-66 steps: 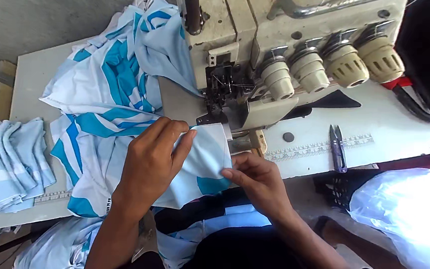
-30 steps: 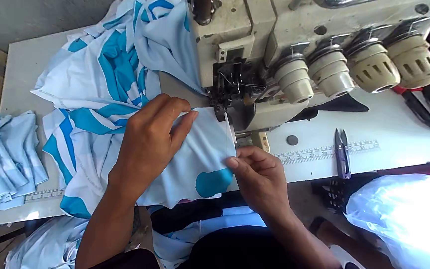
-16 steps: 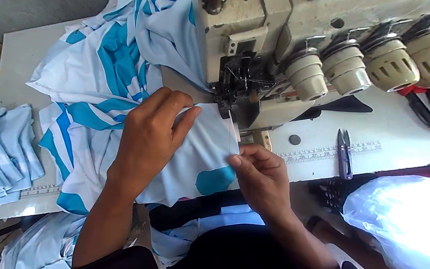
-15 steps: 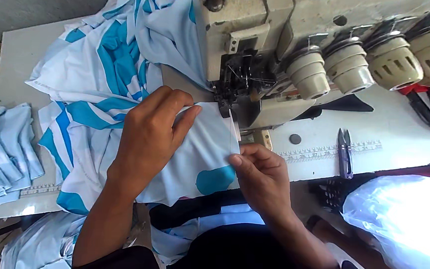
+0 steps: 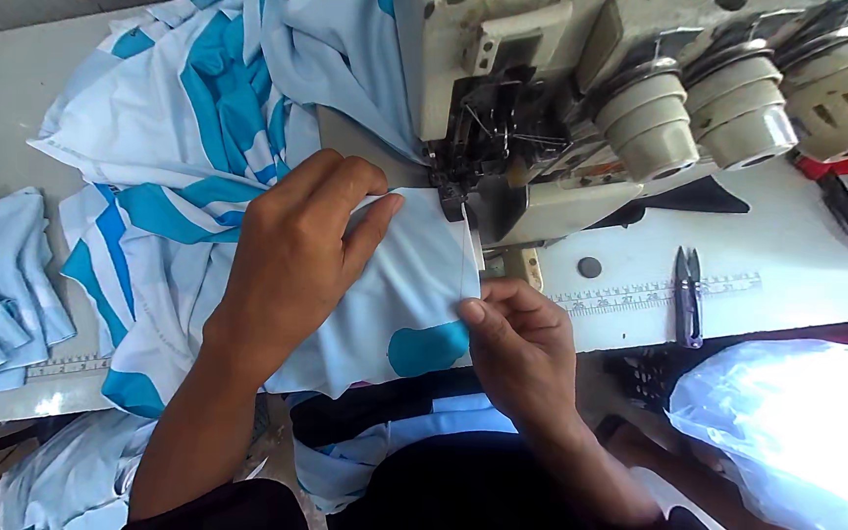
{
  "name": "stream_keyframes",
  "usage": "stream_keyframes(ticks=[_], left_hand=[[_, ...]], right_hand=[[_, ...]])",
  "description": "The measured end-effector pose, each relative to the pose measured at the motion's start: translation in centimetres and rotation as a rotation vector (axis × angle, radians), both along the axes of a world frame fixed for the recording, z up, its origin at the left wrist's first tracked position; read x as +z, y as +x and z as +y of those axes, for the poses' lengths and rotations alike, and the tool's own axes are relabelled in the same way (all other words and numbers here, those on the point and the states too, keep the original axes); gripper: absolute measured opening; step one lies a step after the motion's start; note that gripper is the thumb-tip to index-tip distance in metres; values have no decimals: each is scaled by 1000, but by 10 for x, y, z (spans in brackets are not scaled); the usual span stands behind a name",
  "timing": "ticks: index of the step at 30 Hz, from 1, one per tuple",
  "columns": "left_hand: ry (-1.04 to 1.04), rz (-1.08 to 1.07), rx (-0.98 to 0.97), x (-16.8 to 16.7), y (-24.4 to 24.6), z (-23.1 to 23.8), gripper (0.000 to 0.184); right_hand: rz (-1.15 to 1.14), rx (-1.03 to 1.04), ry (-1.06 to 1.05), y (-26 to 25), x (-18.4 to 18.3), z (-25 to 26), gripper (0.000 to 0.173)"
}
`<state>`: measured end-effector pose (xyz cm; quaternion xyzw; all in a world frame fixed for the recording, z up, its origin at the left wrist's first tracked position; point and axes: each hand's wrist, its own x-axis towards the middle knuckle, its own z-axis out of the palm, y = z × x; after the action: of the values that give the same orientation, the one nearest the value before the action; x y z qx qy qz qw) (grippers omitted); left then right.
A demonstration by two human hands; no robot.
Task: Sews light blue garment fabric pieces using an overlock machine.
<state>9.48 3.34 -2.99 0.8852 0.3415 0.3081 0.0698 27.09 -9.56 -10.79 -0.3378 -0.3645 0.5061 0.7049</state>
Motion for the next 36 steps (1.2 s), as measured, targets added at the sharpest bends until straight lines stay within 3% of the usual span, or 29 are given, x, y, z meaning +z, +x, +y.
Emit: stream_keyframes(ticks=[9,14,17,20,23,26,29,32,36], left_hand=[[7,-2,-13,0,1,2,20],[95,-64,-64,-6,-3,30,25],[118,-59,-148,7,-10,10,32],[51,-2,-187,1,-7,-38,36],[118,41,-98,-22,15,-64,41],[198,69,-8,-29,25,-69,28],[195,-102,50,-31,27,-70,13],[45,-313,56,-28,22,-68,12],[-194,-458,30,-20,11,-58,13]], right_hand=[[12,0,5,-1,0,0,7],[18,-30,-18,-4,7,9,6],[-13,-54,-32,-5,11,9,8],[-56,-83,-34,-4,11,6,8],[-209,-185,-28,-4,12,6,5],[-435,-272,9,2,18,6,5],[-613,-260,93,14,29,9,8],[-737,-253,239,30,39,19,10],[-964,-218,360,38,57,37,25]])
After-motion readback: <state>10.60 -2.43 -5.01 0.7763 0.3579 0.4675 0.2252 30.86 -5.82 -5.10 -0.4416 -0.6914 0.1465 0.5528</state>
